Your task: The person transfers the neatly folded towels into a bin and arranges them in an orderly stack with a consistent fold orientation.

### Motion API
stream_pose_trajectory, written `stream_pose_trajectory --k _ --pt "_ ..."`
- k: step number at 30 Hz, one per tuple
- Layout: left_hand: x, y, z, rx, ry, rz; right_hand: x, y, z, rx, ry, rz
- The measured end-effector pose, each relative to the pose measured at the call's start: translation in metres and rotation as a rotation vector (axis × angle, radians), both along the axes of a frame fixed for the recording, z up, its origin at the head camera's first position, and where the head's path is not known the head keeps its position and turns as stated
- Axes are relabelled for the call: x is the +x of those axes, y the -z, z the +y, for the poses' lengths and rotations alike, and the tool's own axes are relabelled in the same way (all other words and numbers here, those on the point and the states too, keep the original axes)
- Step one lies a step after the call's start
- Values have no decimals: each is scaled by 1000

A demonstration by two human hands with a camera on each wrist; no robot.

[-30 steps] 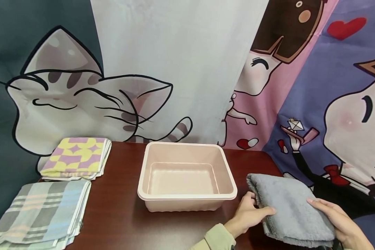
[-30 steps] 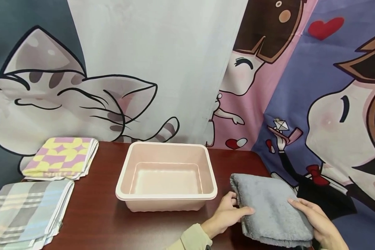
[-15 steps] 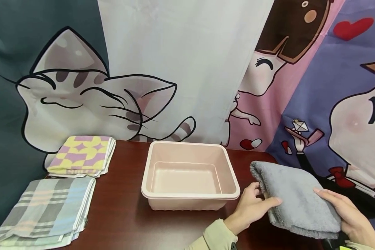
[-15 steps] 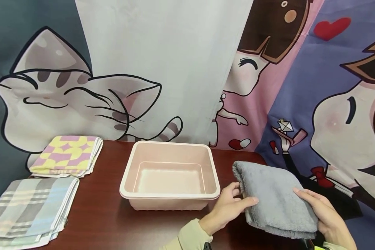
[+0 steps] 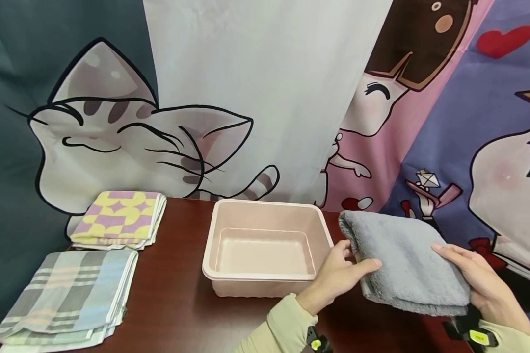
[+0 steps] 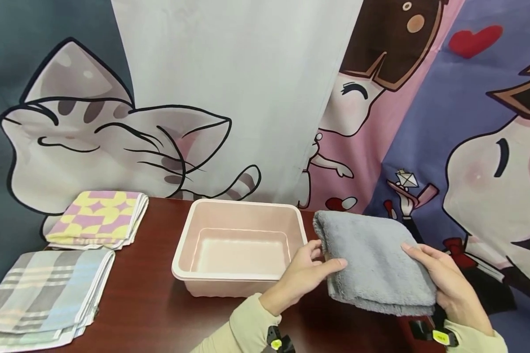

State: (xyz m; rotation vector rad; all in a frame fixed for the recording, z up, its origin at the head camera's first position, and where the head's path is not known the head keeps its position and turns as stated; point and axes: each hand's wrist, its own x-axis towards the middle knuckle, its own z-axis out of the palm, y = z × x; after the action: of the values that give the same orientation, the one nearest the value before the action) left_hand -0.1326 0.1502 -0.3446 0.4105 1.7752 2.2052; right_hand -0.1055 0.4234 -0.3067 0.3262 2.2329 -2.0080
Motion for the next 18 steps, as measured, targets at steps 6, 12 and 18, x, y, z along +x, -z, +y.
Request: stream_pose_trajectory --k 6,12,18 --pt "-12 -4 -19 150 47 36 -16 -5 -24 -36 -51 34" --pt "-27 -5 -48 18 22 76 -35 -7 -55 -44 -80 41" --pt "-37 -21 -91 -118 23 43 -57 -6 -91 -81 -143 18"
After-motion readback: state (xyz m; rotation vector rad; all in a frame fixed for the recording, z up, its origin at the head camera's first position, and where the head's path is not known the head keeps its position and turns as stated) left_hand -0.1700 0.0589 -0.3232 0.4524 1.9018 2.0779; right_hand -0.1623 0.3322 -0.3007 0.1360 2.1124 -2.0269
